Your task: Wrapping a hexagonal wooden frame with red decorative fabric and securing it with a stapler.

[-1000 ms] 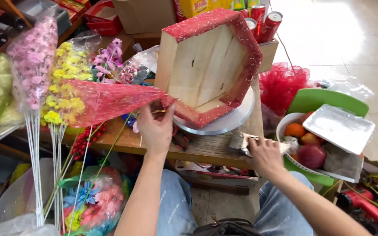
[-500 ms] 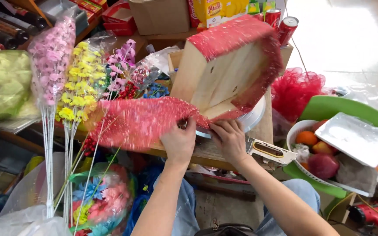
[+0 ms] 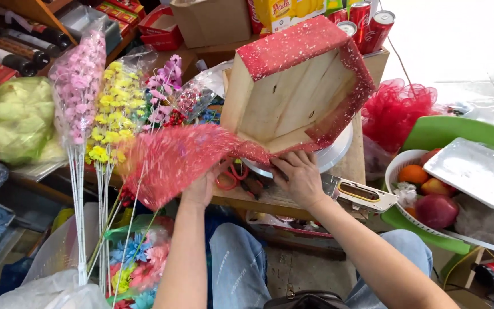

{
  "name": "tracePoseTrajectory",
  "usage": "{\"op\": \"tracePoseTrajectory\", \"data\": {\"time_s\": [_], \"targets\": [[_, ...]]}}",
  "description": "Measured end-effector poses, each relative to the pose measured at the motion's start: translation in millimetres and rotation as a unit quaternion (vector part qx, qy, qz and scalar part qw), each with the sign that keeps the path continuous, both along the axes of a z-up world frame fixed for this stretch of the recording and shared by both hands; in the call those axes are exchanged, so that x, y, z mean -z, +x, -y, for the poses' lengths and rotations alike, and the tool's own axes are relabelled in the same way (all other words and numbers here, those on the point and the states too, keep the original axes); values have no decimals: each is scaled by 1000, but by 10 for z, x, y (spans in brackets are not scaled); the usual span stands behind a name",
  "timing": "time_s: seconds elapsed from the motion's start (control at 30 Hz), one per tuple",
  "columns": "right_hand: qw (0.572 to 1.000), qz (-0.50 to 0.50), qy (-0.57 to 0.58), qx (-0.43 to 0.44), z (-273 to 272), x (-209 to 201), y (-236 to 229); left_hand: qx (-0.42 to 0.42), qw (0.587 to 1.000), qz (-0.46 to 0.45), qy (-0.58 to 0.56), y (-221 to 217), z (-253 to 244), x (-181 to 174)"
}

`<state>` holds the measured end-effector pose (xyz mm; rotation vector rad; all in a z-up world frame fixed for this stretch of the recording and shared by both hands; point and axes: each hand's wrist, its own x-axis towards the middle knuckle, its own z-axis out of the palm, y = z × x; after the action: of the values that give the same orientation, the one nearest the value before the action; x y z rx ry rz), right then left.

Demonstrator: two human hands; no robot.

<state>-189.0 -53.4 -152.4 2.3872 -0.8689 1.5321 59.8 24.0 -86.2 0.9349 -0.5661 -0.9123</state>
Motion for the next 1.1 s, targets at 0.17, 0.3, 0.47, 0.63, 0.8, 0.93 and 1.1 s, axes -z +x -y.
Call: {"op": "tracePoseTrajectory", "data": {"time_s": [0.17,0.3,0.47,0.63,0.8,0.93,1.1], "targets": [[1000,-9,9,-3,-16,27,28,-4,989,99,-109,-129,57,-539],[1000,-3,21,-6,-23,44,31,-63,983,127,-117,-222,199,-471],[999,-3,35,3,-36,48,14,-77,993,75,-55,-448,217,-380],[999,-6,39,3,-52,32,-4,-12,997,56,-58,-188,332,22],[999,-2,41,7,-50,54,0,32,993,72,-86,-280,185,20],[999,-8,54,4,-60,33,-5,-32,988,143,-54,-489,64,-334],[999,-8,53,6,-79,20,58,-123,979,159,40,-598,2,-551]]}}
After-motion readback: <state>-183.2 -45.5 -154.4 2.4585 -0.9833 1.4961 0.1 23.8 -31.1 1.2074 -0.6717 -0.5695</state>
